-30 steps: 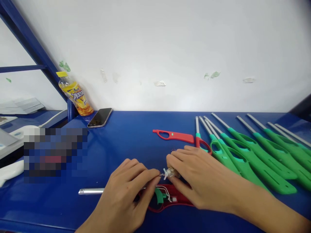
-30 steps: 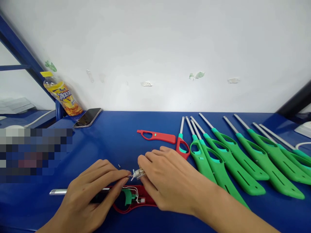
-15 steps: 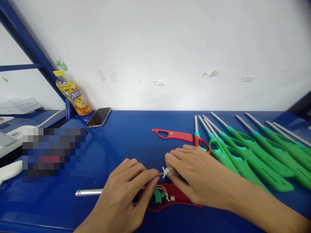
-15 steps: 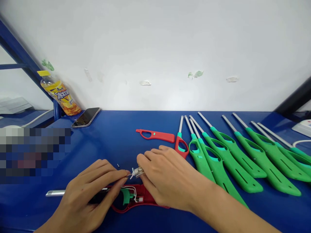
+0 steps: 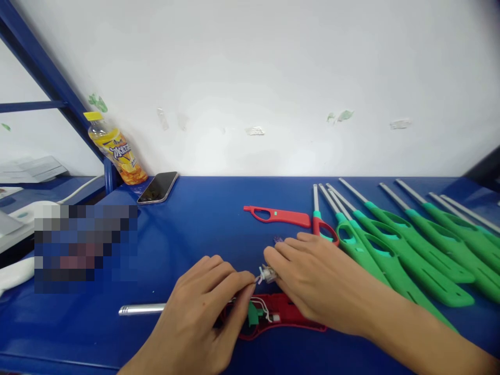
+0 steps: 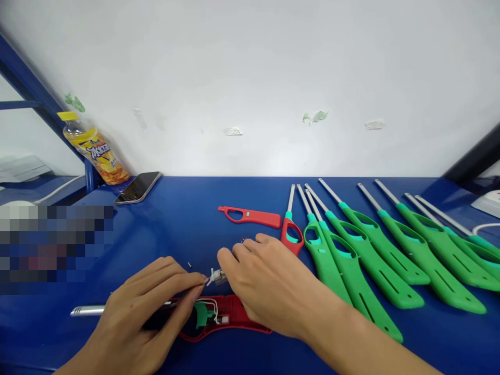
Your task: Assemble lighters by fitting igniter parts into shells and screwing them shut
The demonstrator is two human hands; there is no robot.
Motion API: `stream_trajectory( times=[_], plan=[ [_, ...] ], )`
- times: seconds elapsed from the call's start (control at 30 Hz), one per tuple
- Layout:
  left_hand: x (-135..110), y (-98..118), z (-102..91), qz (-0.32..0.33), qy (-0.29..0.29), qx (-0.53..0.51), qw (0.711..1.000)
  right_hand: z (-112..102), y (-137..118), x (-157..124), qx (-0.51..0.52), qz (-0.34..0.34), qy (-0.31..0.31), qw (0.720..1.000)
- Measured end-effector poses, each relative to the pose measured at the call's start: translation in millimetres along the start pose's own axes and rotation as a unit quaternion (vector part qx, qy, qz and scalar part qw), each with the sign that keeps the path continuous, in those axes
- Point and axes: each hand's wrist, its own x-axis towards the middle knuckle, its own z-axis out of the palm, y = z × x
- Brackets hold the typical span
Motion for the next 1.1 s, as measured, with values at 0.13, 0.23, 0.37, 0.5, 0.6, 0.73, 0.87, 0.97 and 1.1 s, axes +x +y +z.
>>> stream_trajectory(
  times=[0.13,0.23,0.37,0.5,0.6,0.73,0.87,0.97,1.1],
  plan=[
    [1.2,0.8,-0.6,-0.005,-0.006,-0.002,1.0,0.1,-1.1,-0.7,-0.014,-0.009,-0.013,1.0],
    [1.6,0.4,-0.8,-0.005,-0.005,-0.006,1.0,-0.1,-1.3,-0.7,-0.016,-0.015,-0.016,1.0],
    [0.0,-0.2,-0.8,-0.004,-0.01,-0.005,1.0,-0.7,-1.8,0.8,-0.013,0.0,0.007,1.0],
    [-1.7,-0.6,-0.7,0.002,-0.019,0.017,1.0,-1.1,-1.9,4.4,-0.022,0.019,0.036,0.999],
    [-1.8,-1.2,0.1,0.016,-0.018,0.034,0.999,-0.1,-2.5,5.8,-0.039,0.021,0.038,0.998],
    [-3.0,-2.6,2.2,0.039,-0.004,0.051,0.998,3.6,-5.1,3.0,-0.049,0.013,0.03,0.998],
    [-5.6,-3.1,2.9,0.044,-0.01,0.049,0.998,6.0,-6.5,-1.1,-0.034,-0.008,0.018,0.999],
    [-6.5,-3.1,2.0,0.046,-0.012,0.048,0.998,5.7,-6.2,-1.9,-0.033,-0.011,0.015,0.999],
    [-5.2,-3.3,1.7,0.051,-0.01,0.05,0.997,4.8,-6.5,-2.0,-0.033,-0.01,0.018,0.999]
  ],
)
